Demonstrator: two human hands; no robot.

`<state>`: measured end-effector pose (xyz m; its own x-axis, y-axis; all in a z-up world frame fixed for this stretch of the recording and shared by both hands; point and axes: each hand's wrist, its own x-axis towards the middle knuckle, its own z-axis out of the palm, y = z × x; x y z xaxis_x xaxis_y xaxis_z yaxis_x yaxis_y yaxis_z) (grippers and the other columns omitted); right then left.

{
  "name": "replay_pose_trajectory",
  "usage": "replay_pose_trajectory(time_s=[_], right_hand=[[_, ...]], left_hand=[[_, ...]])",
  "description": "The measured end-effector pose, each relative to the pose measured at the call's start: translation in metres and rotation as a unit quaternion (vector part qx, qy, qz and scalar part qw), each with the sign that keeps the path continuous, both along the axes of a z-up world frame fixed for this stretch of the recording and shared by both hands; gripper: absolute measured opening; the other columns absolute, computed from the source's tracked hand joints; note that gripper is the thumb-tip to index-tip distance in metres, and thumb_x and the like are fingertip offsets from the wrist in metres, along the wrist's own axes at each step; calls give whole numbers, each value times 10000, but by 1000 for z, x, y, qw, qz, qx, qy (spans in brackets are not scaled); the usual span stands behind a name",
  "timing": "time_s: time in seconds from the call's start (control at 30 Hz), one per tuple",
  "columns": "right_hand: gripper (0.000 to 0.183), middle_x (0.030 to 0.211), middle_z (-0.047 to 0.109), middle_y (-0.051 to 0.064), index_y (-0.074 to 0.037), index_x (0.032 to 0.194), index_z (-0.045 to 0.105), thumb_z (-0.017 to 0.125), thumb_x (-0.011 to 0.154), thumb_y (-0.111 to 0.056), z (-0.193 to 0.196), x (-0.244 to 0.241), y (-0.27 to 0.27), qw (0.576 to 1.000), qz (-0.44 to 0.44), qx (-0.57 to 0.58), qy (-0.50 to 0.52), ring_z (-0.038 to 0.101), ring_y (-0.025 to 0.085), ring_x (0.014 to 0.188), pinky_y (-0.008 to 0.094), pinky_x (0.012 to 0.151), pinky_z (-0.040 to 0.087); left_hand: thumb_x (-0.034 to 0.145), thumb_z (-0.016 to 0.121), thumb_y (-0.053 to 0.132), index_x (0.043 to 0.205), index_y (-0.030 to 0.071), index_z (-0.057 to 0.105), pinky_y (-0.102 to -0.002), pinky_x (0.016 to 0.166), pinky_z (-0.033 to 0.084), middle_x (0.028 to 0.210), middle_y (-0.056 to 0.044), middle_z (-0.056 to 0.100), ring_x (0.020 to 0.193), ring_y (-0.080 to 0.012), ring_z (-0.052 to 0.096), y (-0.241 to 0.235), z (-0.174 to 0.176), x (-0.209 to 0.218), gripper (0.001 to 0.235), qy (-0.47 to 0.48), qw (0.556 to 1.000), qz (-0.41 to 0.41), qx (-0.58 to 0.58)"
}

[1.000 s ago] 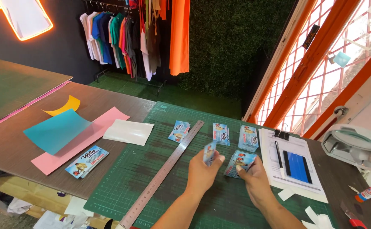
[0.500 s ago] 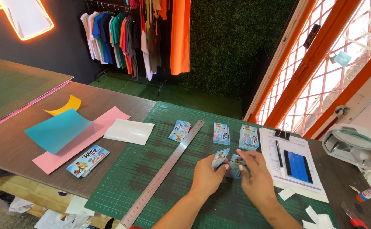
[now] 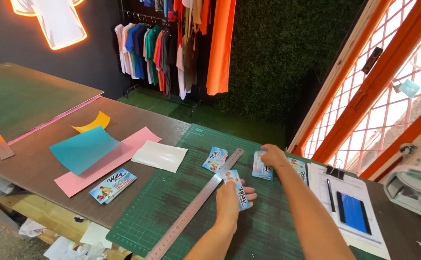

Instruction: Sorting and stacking small printed cards on a cutting mat

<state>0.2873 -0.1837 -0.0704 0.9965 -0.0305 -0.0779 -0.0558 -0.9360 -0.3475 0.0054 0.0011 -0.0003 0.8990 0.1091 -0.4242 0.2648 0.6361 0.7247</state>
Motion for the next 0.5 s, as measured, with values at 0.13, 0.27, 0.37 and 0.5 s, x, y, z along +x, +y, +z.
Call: replay_pose_trajectory(time_s=[0.13,0.27,0.37,0.5], right_hand=[[609,1535,356,71,-323,1453,554,718,875,-222,51,-83,37,985,-26,-155,-72,345,389,1387,534,1157,301],[369,1376,551,101,-172,1339,658,626,971,-175,74,-148,32,963,12,68,-259,551,339,1215,527,1024,444],[357,1212,653,83,-158,1324,661,577,994,-267,94,-237,34,942,-46,293,-159,599,251,947,423,886,485],[611,1375,668,144,-28,1449,549,684,885,-219,80,-301,22,842,-150,519,15,620,243,1030,371,812,516]], left_hand=[[938,385,251,1151,-25,656,-323,634,558,1037,-216,796,859,-265,783,-5,-9,2,441,-9,999,-33,34],[1016,457,171,1301,-12,646,-342,735,629,1135,-195,792,1004,-273,797,-10,-30,10,388,-60,995,-79,25],[979,565,143,1230,41,699,-348,763,602,1062,-106,793,953,-221,765,-10,-38,8,303,-76,986,-117,86],[861,805,162,1094,52,772,-354,793,607,1032,-83,809,901,-189,754,-16,-32,1,260,-99,970,-175,138]])
